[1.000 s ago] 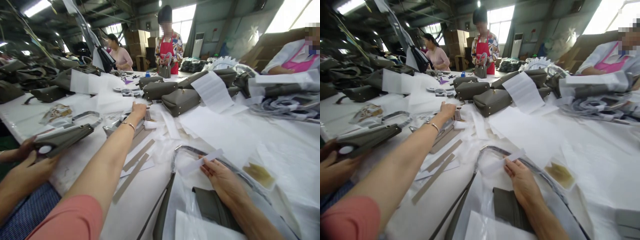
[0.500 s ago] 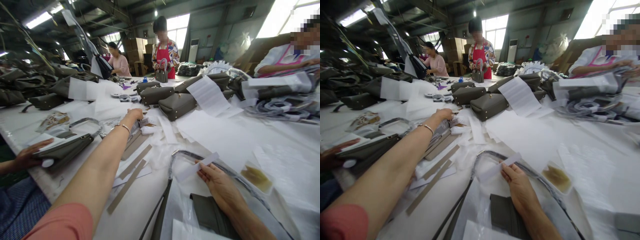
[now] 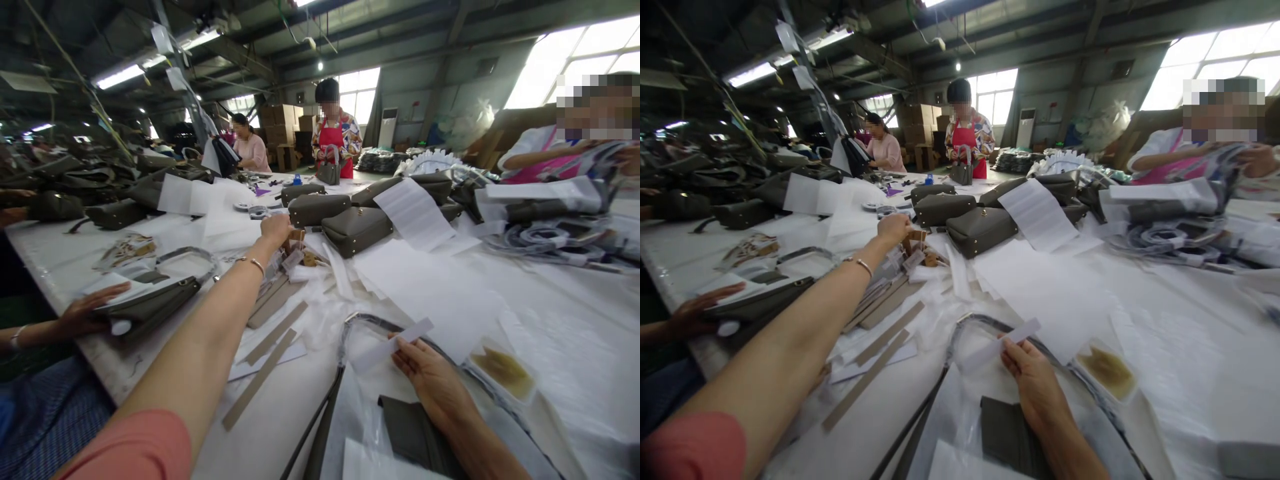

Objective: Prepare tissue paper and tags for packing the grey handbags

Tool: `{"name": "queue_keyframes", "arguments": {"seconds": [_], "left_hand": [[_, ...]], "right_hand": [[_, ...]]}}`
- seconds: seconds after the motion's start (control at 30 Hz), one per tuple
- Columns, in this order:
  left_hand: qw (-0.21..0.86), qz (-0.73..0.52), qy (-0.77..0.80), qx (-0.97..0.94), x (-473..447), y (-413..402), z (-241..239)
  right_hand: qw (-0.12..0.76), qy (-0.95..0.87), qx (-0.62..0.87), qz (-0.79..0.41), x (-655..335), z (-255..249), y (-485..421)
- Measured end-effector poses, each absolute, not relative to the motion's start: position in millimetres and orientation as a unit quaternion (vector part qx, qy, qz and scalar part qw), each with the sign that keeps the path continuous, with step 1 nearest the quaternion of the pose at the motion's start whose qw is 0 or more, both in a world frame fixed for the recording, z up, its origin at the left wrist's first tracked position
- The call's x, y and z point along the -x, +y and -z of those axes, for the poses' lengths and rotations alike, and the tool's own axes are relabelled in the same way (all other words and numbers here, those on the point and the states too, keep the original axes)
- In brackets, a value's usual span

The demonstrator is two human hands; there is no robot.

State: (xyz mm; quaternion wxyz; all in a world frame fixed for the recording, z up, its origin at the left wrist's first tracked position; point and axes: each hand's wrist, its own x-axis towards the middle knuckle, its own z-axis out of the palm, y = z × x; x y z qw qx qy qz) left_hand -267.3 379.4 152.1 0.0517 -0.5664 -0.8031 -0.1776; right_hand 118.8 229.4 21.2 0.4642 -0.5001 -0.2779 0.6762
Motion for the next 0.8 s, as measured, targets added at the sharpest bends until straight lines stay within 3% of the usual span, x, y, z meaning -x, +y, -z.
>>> {"name": "queue_keyframes", "arguments": {"seconds": [0.4,0.6,0.8], "left_hand": [[-0.13,0.428,-0.702,0.553,260.8,342.2,-192.9],[-0.227,0.477,-0.62,0.58,219.0,304.7,-209.5],[-0.385,0.476,-0.51,0.604,132.8,243.1,-185.8]], "right_hand": [[0.481,-0.323,0.48,-0.659,-117.6,-11.5,234.1],[0.431,-0.469,0.582,-0.506,-112.1,-38.5,226.0],[0.4,-0.522,0.635,-0.405,-134.7,-79.5,210.8]]}}
